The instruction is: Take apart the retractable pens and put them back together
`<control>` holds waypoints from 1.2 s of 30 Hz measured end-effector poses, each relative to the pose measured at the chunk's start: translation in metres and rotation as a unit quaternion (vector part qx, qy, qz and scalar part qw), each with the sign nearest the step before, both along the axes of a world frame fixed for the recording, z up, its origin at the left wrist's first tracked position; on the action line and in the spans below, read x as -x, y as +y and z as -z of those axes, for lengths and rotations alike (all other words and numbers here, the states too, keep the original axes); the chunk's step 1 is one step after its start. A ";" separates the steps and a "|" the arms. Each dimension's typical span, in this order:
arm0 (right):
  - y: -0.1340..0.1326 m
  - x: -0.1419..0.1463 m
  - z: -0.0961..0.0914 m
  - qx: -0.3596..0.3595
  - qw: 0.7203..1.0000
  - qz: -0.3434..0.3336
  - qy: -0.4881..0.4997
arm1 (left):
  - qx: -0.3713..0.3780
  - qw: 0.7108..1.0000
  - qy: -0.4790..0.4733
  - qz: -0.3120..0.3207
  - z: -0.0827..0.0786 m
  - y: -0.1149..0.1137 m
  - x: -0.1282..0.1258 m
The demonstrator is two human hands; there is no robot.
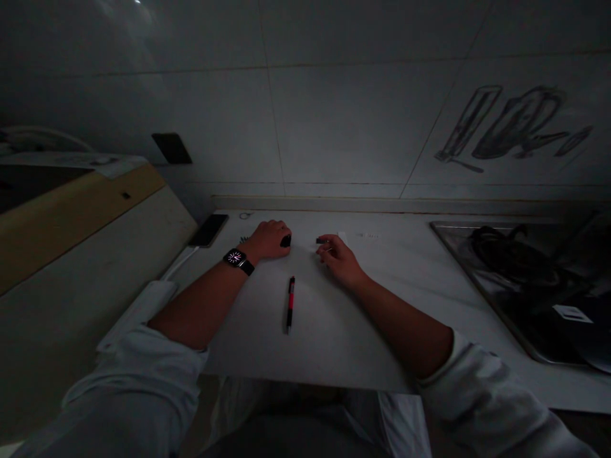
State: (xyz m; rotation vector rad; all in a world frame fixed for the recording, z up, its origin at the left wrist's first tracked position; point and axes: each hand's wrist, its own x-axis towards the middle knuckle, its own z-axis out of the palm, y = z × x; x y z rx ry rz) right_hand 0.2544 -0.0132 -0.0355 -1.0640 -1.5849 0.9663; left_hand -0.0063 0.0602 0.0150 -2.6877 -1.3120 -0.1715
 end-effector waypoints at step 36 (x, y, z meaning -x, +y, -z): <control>-0.020 -0.020 -0.043 -0.061 0.996 0.047 -0.040 | 0.057 0.968 -0.224 0.103 -0.013 -0.090 -0.049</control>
